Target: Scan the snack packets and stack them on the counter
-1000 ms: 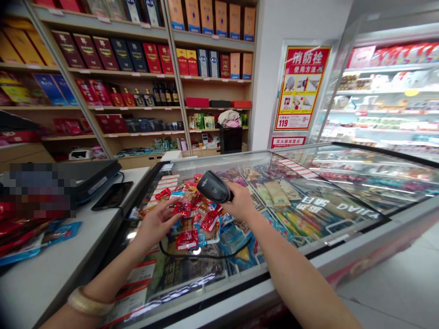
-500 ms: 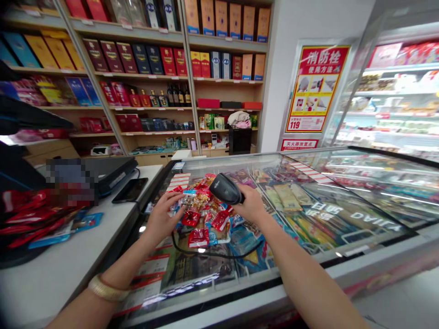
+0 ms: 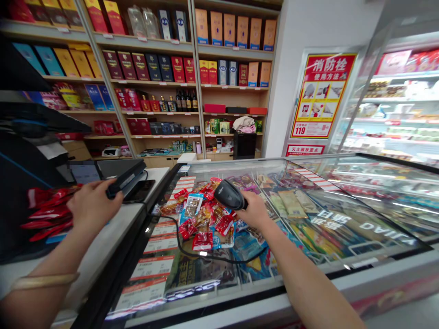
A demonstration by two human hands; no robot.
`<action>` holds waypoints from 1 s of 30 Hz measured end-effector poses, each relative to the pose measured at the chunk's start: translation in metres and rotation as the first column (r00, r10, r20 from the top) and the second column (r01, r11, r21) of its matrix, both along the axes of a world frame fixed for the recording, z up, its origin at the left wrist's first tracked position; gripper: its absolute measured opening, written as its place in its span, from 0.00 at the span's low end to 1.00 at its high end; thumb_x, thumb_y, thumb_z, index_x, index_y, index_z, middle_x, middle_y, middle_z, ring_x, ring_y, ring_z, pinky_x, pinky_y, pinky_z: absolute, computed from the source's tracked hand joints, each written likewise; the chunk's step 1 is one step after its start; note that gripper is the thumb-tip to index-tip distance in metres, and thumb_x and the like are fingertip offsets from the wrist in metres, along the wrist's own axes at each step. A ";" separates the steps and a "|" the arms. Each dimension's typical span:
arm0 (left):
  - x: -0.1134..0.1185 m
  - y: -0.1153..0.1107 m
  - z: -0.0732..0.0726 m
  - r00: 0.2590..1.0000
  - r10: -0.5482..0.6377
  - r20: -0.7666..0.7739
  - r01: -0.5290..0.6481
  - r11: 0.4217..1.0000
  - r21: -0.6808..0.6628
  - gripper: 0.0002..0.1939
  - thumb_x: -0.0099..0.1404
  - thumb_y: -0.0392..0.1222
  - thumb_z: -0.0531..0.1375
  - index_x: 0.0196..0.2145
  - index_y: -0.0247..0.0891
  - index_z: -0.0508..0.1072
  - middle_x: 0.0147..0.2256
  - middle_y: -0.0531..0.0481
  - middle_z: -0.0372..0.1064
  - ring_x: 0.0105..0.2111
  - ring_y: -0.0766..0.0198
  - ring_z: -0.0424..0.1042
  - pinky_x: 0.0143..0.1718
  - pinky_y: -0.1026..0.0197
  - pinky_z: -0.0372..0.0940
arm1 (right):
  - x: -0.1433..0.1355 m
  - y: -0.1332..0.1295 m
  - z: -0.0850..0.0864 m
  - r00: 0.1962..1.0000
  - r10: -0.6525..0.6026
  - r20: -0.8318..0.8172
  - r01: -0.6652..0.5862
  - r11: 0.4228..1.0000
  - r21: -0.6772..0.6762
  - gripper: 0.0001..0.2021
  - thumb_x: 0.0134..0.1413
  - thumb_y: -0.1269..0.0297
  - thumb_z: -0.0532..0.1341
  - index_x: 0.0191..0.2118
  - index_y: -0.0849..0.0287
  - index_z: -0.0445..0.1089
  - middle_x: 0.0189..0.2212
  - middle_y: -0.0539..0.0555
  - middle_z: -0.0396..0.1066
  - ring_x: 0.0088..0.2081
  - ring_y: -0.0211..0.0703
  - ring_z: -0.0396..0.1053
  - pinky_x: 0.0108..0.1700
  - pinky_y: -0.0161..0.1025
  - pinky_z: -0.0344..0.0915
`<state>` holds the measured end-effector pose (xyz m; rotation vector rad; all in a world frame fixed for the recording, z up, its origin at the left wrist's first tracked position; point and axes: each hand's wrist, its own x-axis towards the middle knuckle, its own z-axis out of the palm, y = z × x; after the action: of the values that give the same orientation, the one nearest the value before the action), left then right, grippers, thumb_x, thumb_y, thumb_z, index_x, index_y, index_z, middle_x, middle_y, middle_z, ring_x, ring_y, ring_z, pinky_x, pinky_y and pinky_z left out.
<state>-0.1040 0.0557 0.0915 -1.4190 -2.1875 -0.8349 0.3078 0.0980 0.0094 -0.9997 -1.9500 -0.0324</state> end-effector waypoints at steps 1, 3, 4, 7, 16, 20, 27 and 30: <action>-0.009 -0.003 0.006 0.998 0.033 -0.048 -0.033 0.999 0.001 0.28 0.63 0.50 0.52 0.56 0.33 0.70 0.54 0.31 0.64 0.55 0.37 0.61 0.52 0.37 0.57 | 0.000 0.000 0.000 1.000 0.004 0.002 -0.004 1.000 0.002 0.10 0.45 0.63 0.61 0.36 0.56 0.72 0.32 0.55 0.77 0.34 0.49 0.74 0.37 0.40 0.68; -0.030 -0.006 0.016 0.984 0.123 -0.130 -0.123 0.992 0.011 0.29 0.63 0.51 0.51 0.56 0.30 0.69 0.56 0.29 0.61 0.58 0.38 0.57 0.54 0.38 0.55 | -0.001 0.000 -0.001 1.000 0.012 0.006 -0.012 1.000 0.009 0.10 0.45 0.63 0.61 0.37 0.56 0.72 0.33 0.56 0.77 0.34 0.49 0.74 0.37 0.41 0.68; -0.040 -0.007 0.020 0.971 0.175 -0.162 -0.178 0.984 -0.005 0.30 0.63 0.52 0.50 0.55 0.28 0.69 0.57 0.27 0.60 0.59 0.38 0.55 0.54 0.39 0.54 | -0.001 0.000 -0.002 1.000 0.014 0.006 -0.014 1.000 0.014 0.10 0.45 0.63 0.61 0.37 0.56 0.72 0.33 0.56 0.77 0.35 0.49 0.74 0.38 0.41 0.68; -0.067 -0.007 0.028 0.933 0.251 -0.258 -0.302 0.936 -0.179 0.31 0.62 0.55 0.50 0.52 0.26 0.70 0.55 0.24 0.61 0.61 0.39 0.50 0.57 0.39 0.48 | -0.002 0.001 -0.004 1.000 0.015 0.012 -0.015 1.000 0.020 0.11 0.45 0.63 0.61 0.38 0.56 0.72 0.35 0.56 0.77 0.36 0.50 0.74 0.39 0.42 0.69; -0.079 -0.004 0.017 0.976 0.123 -0.179 -0.200 0.830 -0.521 0.33 0.64 0.57 0.47 0.60 0.36 0.66 0.56 0.30 0.61 0.49 0.40 0.67 0.46 0.49 0.61 | -0.002 0.002 -0.006 0.999 0.026 0.032 -0.026 1.000 0.016 0.13 0.45 0.64 0.62 0.40 0.57 0.73 0.36 0.57 0.77 0.37 0.50 0.74 0.40 0.43 0.69; -0.064 -0.008 -0.006 0.978 0.019 -0.209 -0.107 0.902 -0.419 0.32 0.64 0.57 0.48 0.59 0.37 0.69 0.59 0.31 0.57 0.51 0.38 0.65 0.47 0.46 0.61 | -0.003 0.002 -0.007 0.998 0.036 0.041 -0.036 0.999 -0.008 0.13 0.45 0.64 0.62 0.40 0.57 0.73 0.36 0.57 0.78 0.37 0.50 0.74 0.40 0.43 0.69; -0.050 -0.001 -0.045 0.956 0.004 -0.294 -0.098 0.947 -0.307 0.24 0.66 0.44 0.44 0.45 0.40 0.78 0.53 0.39 0.69 0.51 0.50 0.66 0.56 0.46 0.49 | -0.007 -0.003 -0.001 0.999 0.030 0.019 -0.029 0.999 -0.036 0.14 0.44 0.64 0.63 0.40 0.57 0.74 0.35 0.56 0.77 0.36 0.49 0.74 0.40 0.41 0.68; -0.050 0.000 -0.045 0.964 -0.006 -0.265 -0.077 0.951 -0.300 0.21 0.62 0.41 0.48 0.43 0.41 0.78 0.52 0.42 0.71 0.52 0.53 0.66 0.56 0.49 0.50 | -0.010 -0.006 0.002 0.999 0.033 0.017 -0.032 0.998 -0.047 0.13 0.44 0.64 0.63 0.39 0.57 0.74 0.34 0.56 0.77 0.35 0.49 0.74 0.38 0.41 0.68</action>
<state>-0.1541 0.0553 0.0460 -1.5255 -2.1921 -0.2747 0.2983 0.0925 0.0117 -1.0008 -1.9909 0.0226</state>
